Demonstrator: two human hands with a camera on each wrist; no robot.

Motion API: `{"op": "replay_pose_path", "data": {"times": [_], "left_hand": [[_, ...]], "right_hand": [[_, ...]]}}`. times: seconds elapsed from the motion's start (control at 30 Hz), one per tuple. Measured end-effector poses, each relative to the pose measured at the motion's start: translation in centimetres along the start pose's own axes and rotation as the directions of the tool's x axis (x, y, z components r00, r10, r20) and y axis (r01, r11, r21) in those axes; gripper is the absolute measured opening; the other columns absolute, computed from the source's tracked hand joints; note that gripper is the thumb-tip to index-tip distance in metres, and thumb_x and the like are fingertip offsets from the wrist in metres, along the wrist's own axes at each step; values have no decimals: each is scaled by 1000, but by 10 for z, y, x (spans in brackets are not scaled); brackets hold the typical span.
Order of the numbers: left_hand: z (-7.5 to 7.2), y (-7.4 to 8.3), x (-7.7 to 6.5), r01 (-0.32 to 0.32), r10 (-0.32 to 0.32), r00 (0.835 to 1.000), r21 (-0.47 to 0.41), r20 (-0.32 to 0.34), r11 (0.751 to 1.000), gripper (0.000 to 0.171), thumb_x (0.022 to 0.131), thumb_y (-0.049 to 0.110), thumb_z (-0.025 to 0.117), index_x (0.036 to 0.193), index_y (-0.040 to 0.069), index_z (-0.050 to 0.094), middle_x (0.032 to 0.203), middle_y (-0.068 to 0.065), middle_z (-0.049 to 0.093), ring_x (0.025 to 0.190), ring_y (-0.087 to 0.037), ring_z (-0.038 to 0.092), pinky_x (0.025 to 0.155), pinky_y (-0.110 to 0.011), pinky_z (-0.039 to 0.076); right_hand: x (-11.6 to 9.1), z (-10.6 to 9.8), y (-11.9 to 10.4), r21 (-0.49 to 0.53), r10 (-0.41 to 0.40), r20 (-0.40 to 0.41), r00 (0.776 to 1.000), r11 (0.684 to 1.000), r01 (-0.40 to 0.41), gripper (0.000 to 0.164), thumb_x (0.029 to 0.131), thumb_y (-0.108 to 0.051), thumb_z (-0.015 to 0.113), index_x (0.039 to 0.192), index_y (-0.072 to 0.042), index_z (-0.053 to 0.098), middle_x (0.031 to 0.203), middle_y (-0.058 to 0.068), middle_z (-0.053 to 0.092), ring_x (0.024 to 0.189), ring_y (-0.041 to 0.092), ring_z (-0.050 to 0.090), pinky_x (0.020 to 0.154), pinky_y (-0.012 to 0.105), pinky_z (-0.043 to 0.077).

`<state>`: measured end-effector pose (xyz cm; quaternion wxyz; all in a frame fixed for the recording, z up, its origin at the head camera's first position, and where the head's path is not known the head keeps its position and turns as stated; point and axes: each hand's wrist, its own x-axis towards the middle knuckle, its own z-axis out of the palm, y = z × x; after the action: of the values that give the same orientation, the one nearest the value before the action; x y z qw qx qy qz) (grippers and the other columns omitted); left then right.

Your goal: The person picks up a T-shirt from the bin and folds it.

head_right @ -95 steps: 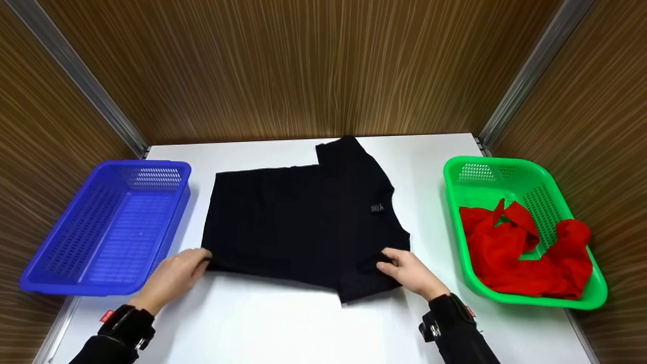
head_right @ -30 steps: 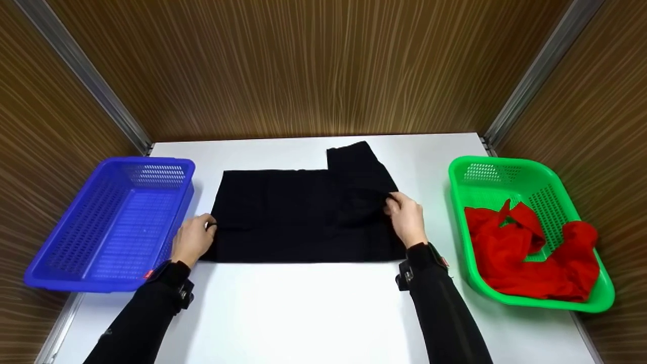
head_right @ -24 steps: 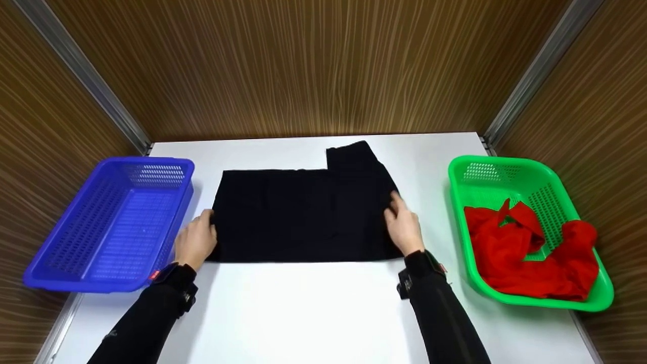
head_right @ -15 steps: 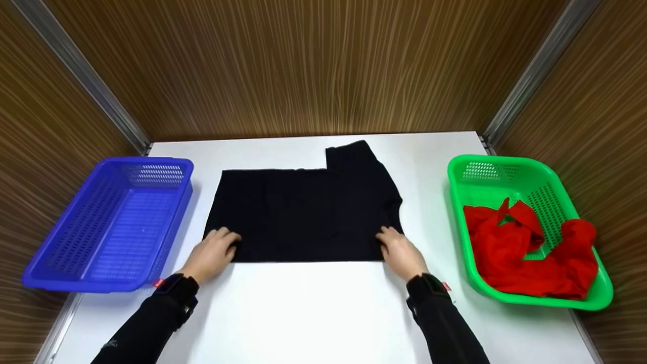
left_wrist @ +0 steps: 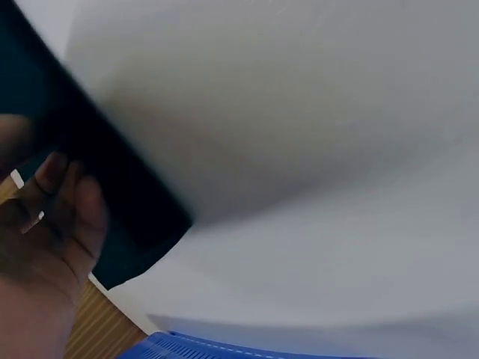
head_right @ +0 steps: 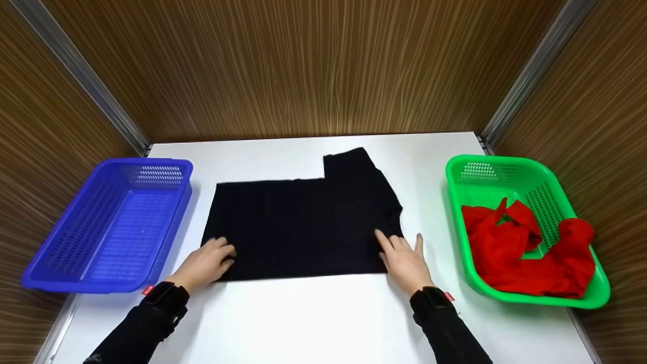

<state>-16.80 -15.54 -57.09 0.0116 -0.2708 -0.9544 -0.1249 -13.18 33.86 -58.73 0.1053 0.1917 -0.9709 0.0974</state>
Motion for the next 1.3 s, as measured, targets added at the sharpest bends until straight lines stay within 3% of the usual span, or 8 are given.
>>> {"op": "replay_pose_path", "data": {"times": [0.2,0.37,0.5,0.7,0.83,1.0,1.17,1.3], "left_hand": [[-6,-3,1,-51,60,989,-68,138,996,25,83,24,78,96,13,60,146,-17,41,136,-45,33,107,-56,32],[-10,-3,7,19,-9,979,-49,202,999,70,81,33,80,140,12,49,144,-10,45,129,-37,41,102,-52,37],[-13,1,15,45,-43,970,-4,239,999,88,78,38,82,151,15,39,137,-9,46,119,-34,44,94,-47,40],[-17,5,20,75,-81,955,34,285,997,83,77,42,82,144,8,46,127,-12,51,115,-33,43,95,-48,36],[-16,4,20,52,-60,971,39,233,998,66,74,44,84,124,11,58,117,-11,50,110,-32,40,93,-48,34],[-15,1,18,66,-66,974,10,215,998,48,73,44,84,103,14,60,141,-21,39,135,-45,28,108,-58,26],[-12,0,16,90,-90,970,10,224,996,54,73,47,82,107,13,57,134,-17,44,124,-42,41,97,-54,39],[-9,-1,14,114,-117,972,26,203,993,83,70,50,83,135,11,50,126,-13,51,112,-36,47,88,-50,41]], "right_hand": [[14,0,-6,-106,-72,-33,997,992,68,38,88,-20,73,123,-10,64,93,15,53,92,42,52,93,74,28],[29,5,-10,-31,-38,-3,999,999,38,24,88,-15,73,101,-5,56,128,27,52,123,54,42,100,72,24],[35,8,-15,35,26,59,998,999,-28,44,92,-17,69,126,1,49,134,24,50,124,52,43,99,76,22],[43,5,-22,-25,99,99,990,995,-97,75,91,-21,71,152,-6,31,116,19,54,112,45,49,98,79,14],[46,4,-23,-44,143,130,981,989,-139,63,92,-22,68,146,-2,42,110,21,55,109,47,46,98,79,13],[51,6,-21,44,142,82,987,988,-146,29,86,-14,74,111,-5,62,117,25,50,121,52,39,101,77,12],[54,7,-21,116,109,95,989,986,-120,25,84,-6,73,93,-9,49,129,24,49,128,56,35,102,76,11],[56,6,-23,120,138,119,983,981,-152,41,84,-6,72,119,-4,50,113,15,56,117,47,48,100,79,7]]}}
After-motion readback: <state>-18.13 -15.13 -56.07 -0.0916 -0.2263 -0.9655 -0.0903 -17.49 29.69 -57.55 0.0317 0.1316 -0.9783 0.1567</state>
